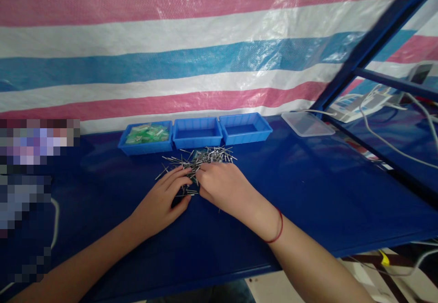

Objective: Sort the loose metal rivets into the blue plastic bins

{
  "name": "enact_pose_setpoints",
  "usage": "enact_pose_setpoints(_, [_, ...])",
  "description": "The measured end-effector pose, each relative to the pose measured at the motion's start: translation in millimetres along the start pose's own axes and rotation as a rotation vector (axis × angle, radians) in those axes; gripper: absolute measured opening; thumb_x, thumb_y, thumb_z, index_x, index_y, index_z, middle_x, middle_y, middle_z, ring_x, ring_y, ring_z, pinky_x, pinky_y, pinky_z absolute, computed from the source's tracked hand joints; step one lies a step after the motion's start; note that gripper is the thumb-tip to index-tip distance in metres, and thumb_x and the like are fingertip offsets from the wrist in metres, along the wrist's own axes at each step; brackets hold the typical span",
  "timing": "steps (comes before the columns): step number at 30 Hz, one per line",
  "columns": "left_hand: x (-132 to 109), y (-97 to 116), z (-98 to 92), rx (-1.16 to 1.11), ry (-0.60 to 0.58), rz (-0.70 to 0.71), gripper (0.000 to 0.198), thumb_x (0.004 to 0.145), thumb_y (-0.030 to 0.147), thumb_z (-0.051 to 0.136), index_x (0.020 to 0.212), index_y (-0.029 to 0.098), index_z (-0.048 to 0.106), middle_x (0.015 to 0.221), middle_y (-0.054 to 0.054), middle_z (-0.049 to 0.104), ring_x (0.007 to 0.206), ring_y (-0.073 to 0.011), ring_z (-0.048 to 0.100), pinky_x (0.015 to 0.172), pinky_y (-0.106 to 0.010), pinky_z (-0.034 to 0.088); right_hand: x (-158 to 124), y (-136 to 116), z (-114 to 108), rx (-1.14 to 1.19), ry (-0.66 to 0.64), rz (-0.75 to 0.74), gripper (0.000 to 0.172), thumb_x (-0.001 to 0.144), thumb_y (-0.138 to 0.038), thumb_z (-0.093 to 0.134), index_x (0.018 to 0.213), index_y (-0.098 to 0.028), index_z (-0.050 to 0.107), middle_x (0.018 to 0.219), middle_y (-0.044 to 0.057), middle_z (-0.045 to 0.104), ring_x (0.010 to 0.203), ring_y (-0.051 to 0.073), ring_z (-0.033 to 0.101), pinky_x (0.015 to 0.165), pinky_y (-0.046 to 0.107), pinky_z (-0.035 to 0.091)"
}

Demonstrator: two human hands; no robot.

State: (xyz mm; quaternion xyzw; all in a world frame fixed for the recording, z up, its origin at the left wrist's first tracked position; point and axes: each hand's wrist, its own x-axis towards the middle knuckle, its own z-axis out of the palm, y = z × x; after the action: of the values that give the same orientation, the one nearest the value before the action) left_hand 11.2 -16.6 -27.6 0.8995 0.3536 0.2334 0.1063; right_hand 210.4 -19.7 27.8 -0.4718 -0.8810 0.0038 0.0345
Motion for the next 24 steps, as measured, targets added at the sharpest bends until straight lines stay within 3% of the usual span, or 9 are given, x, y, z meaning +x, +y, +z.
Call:
enact_pose_setpoints(4, [1,-6,2.0,-0.001,0.044,-0.064,0.047,0.086,0.020,0.054,0.131,0.016,0.041,0.135,-0.015,0.053,0.130,-0.0264,0.045,0.108,-0.048,0.040,-1,6,-8,0.146,0.047,0.023,0.011,0.089,-0.018,0.049,0.081,-0.017,0.057,0.083,0.002,0.063,0.075,0.014,0.061,0.063,0.025,0.036])
enact_pose_setpoints(8, [4,-9,-0.6,-0.024,0.043,-0.087,0.057,0.088,0.033,0.057,0.138,0.018,0.034,0.138,-0.015,0.049,0.130,-0.0278,0.045,0.108,-0.048,0.039,-3,12,-15,0.321,0.153,0.061,0.012,0.089,-0.018,0.047,0.084,-0.017,0.058,0.080,0.002,0.059,0.070,0.012,0.055,0.065,0.024,0.037])
enact_pose_setpoints(13, [8,-3,-7.4,-0.260,0.105,-0.231,0.076,0.081,0.041,0.067,0.143,0.022,0.027,0.136,-0.013,0.053,0.123,-0.0277,0.052,0.103,-0.045,0.042,-2,14,-15,0.650,0.284,0.045,0.013,0.087,-0.015,0.047,0.079,-0.016,0.057,0.070,-0.001,0.054,0.061,0.010,0.048,0.059,0.022,0.035])
enact_pose_setpoints(15, [10,-1,-7.9,-0.455,0.130,-0.295,0.065,0.082,0.040,0.066,0.138,0.022,0.037,0.126,-0.009,0.061,0.112,-0.0251,0.060,0.096,-0.040,0.048,0,11,-12,0.792,0.282,0.072,0.013,0.087,-0.017,0.047,0.078,-0.017,0.056,0.069,-0.002,0.052,0.058,0.009,0.045,0.055,0.022,0.034])
enact_pose_setpoints(18, [11,-2,-7.1,-0.655,0.150,-0.357,0.031,0.087,0.037,0.061,0.113,0.021,0.059,0.107,-0.005,0.069,0.097,-0.0213,0.066,0.085,-0.033,0.052,3,6,-8,0.999,0.262,0.096,0.015,0.090,-0.024,0.047,0.079,-0.017,0.055,0.068,-0.003,0.049,0.058,0.009,0.042,0.054,0.021,0.034])
enact_pose_setpoints(22, [11,-6,-11.6,-0.577,0.275,-0.395,0.017,0.086,0.032,0.062,0.094,0.018,0.066,0.090,-0.004,0.071,0.083,-0.0190,0.067,0.076,-0.030,0.053,9,0,-4,1.225,0.258,0.194,0.030,0.093,-0.040,0.046,0.074,-0.017,0.050,0.060,-0.005,0.042,0.054,0.007,0.037,0.051,0.020,0.032])
enact_pose_setpoints(24, [10,-8,-17.0,-0.448,0.339,-0.305,0.011,0.086,0.027,0.063,0.091,0.018,0.066,0.087,-0.003,0.070,0.082,-0.0176,0.066,0.075,-0.029,0.052,10,-2,-2,1.323,0.169,0.279,0.043,0.093,-0.052,0.040,0.070,-0.017,0.050,0.057,-0.005,0.041,0.050,0.007,0.035,0.046,0.020,0.028])
